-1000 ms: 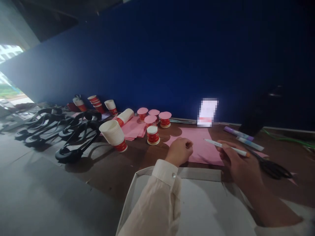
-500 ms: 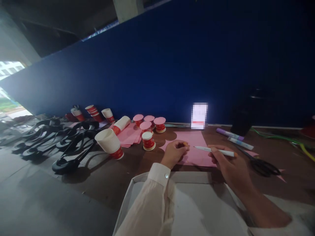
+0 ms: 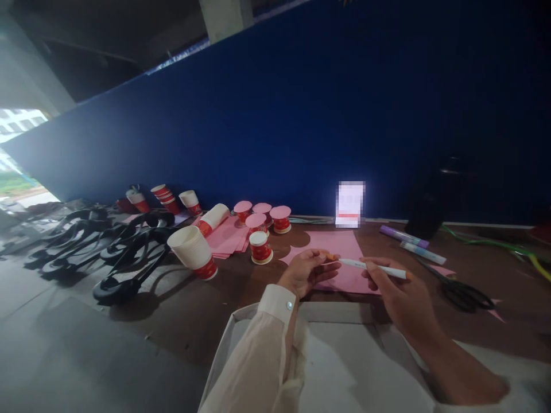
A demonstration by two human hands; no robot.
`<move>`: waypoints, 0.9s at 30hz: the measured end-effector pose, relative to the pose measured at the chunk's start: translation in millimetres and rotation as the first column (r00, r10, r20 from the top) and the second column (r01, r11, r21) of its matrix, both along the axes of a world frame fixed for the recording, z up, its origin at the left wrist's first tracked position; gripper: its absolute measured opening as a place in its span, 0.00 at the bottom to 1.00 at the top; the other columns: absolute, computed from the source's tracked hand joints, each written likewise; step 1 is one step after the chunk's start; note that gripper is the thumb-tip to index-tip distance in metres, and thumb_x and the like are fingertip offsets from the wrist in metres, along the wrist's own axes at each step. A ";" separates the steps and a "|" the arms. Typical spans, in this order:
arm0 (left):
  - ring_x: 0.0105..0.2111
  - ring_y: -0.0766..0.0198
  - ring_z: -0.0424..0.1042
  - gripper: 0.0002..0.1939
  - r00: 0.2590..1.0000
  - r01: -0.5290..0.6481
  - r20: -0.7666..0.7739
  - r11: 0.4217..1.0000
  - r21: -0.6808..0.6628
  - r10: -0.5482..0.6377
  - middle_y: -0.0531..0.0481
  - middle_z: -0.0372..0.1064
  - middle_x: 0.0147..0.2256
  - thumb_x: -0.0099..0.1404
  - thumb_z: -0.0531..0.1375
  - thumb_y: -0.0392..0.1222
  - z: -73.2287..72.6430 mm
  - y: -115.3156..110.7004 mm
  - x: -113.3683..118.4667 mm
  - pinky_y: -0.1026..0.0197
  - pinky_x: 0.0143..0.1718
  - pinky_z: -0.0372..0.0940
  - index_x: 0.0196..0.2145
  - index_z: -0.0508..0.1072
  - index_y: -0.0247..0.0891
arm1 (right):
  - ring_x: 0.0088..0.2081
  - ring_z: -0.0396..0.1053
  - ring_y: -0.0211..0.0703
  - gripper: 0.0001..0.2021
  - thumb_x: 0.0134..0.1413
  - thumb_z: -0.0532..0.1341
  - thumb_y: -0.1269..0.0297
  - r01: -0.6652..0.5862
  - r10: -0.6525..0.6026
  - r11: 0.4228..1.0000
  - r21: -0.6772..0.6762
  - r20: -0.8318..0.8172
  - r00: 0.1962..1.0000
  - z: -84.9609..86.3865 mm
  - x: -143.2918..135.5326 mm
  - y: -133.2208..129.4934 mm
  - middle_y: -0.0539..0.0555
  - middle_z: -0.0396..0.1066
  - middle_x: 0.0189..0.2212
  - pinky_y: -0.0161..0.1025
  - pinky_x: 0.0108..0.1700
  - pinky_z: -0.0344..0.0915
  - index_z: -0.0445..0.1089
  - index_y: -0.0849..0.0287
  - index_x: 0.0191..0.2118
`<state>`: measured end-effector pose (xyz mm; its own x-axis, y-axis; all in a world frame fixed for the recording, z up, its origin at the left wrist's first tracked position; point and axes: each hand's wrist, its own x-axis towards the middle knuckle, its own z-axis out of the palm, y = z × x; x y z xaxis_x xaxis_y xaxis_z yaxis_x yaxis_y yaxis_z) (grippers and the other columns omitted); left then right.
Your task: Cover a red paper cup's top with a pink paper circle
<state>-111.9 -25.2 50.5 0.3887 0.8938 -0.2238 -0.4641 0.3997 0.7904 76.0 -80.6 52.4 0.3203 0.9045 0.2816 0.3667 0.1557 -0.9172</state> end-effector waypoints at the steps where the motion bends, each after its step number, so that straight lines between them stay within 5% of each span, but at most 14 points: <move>1: 0.39 0.63 0.79 0.05 1.000 0.008 0.003 1.000 0.004 -0.008 0.40 0.77 0.44 0.65 0.64 0.34 -0.4 0.3 0.2 0.60 0.45 0.73 0.39 0.72 0.32 | 0.27 0.72 0.42 0.17 0.55 0.61 0.47 -0.001 0.001 1.000 -0.006 0.001 1.000 -0.7 0.2 0.2 0.52 0.77 0.25 0.36 0.30 0.68 0.77 0.55 0.36; 14: 0.38 0.62 0.79 0.10 0.997 0.069 -0.025 0.998 0.012 -0.069 0.41 0.77 0.44 0.61 0.68 0.37 -2.8 1.8 1.2 0.54 0.48 0.73 0.38 0.72 0.33 | 0.26 0.71 0.41 0.18 0.54 0.63 0.46 -0.025 0.024 0.999 -0.031 -0.040 0.999 -0.8 -2.3 -0.9 0.52 0.75 0.24 0.35 0.29 0.67 0.77 0.57 0.36; 22: 0.36 0.60 0.80 0.12 0.995 0.090 -0.055 0.995 0.039 -0.088 0.43 0.78 0.40 0.59 0.70 0.39 -4.0 0.9 2.3 0.56 0.44 0.73 0.39 0.74 0.34 | 0.26 0.67 0.39 0.20 0.50 0.67 0.46 -0.090 0.067 0.994 -0.063 -0.299 0.952 -8.1 -0.1 2.7 0.52 0.74 0.26 0.34 0.25 0.64 0.78 0.58 0.40; 27: 0.33 0.66 0.78 0.15 0.984 0.070 -0.168 0.994 0.088 -0.055 0.42 0.79 0.38 0.57 0.72 0.42 -4.3 2.1 4.3 0.63 0.39 0.72 0.40 0.79 0.32 | 0.24 0.65 0.37 0.13 0.45 0.71 0.52 -0.110 0.058 0.991 -0.074 -0.508 0.859 -1.0 -4.2 5.1 0.52 0.73 0.25 0.33 0.24 0.65 0.78 0.56 0.32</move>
<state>-107.6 -23.1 46.2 0.4092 0.8888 -0.2066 -0.3001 0.3449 0.8894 71.8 -75.5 51.4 0.3161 0.9487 0.0119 -0.1602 0.0657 -0.9849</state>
